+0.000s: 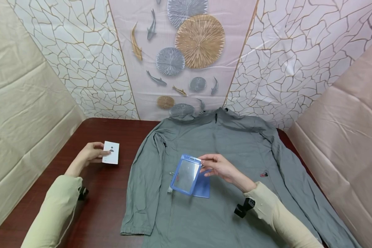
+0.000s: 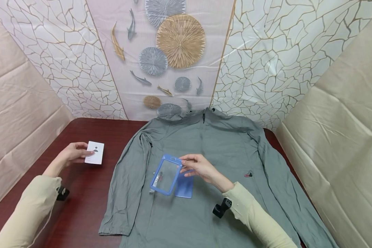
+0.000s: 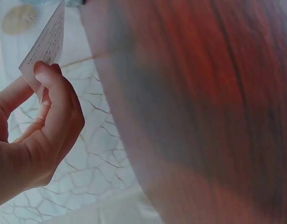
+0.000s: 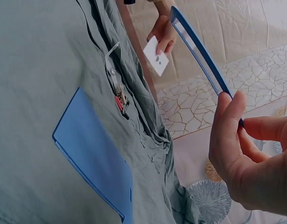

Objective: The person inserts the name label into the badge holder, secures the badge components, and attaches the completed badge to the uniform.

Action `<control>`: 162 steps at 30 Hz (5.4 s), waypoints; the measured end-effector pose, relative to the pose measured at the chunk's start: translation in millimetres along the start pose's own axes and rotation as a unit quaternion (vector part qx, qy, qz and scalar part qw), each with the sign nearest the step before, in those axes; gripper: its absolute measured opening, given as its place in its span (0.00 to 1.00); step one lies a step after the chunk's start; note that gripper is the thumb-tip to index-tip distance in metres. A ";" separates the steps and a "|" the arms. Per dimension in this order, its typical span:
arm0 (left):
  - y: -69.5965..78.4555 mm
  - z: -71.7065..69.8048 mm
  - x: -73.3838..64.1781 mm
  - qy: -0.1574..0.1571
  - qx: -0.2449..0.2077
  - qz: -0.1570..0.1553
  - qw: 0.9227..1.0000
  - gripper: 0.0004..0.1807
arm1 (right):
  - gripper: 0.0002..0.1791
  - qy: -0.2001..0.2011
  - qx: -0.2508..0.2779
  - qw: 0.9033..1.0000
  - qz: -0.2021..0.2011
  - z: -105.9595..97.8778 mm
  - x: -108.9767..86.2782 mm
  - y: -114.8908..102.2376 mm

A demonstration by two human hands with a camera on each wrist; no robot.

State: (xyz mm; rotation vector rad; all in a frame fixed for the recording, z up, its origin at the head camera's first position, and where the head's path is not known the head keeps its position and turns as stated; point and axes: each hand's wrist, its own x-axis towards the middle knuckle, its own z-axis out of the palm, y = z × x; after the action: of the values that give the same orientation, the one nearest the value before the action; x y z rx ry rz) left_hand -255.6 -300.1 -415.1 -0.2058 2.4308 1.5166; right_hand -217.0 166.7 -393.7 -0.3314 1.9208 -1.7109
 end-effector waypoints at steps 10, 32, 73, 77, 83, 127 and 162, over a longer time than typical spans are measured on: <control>22.3 16.4 -18.2 -0.033 -0.058 0.046 0.997 0.15 | 0.22 -0.003 0.008 1.000 -0.001 -1.0 -0.7 -0.3; 50.2 70.7 -42.4 -0.150 -0.231 0.042 0.960 0.27 | 0.24 -0.004 0.008 1.000 0.002 -3.7 1.3 3.0; 64.0 137.8 -54.5 -0.397 -0.540 0.035 0.741 0.29 | 0.23 -0.002 0.006 1.000 0.001 -8.1 -2.1 3.0; 65.7 140.7 -56.1 -0.383 -0.511 0.037 0.769 0.28 | 0.24 0.000 0.002 1.000 0.002 -8.3 -1.7 4.1; 70.2 144.5 -59.5 -0.352 -0.461 0.035 0.814 0.28 | 0.24 0.000 0.002 1.000 0.003 -8.7 -0.7 6.4; 60.8 153.4 -53.0 -0.497 -0.550 0.066 0.668 0.24 | 0.22 0.002 0.000 1.000 0.001 -10.7 -2.7 9.2; 60.4 175.4 -51.1 -0.206 -0.259 0.131 0.934 0.11 | 0.23 -0.003 0.012 1.000 0.007 -2.5 3.9 2.8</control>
State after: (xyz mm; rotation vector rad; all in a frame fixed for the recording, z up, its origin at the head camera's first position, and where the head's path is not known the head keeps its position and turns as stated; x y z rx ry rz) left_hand -196.2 -117.3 -421.1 0.3247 1.7494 2.0514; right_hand -221.1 167.3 -397.2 -0.3119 1.8926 -1.7209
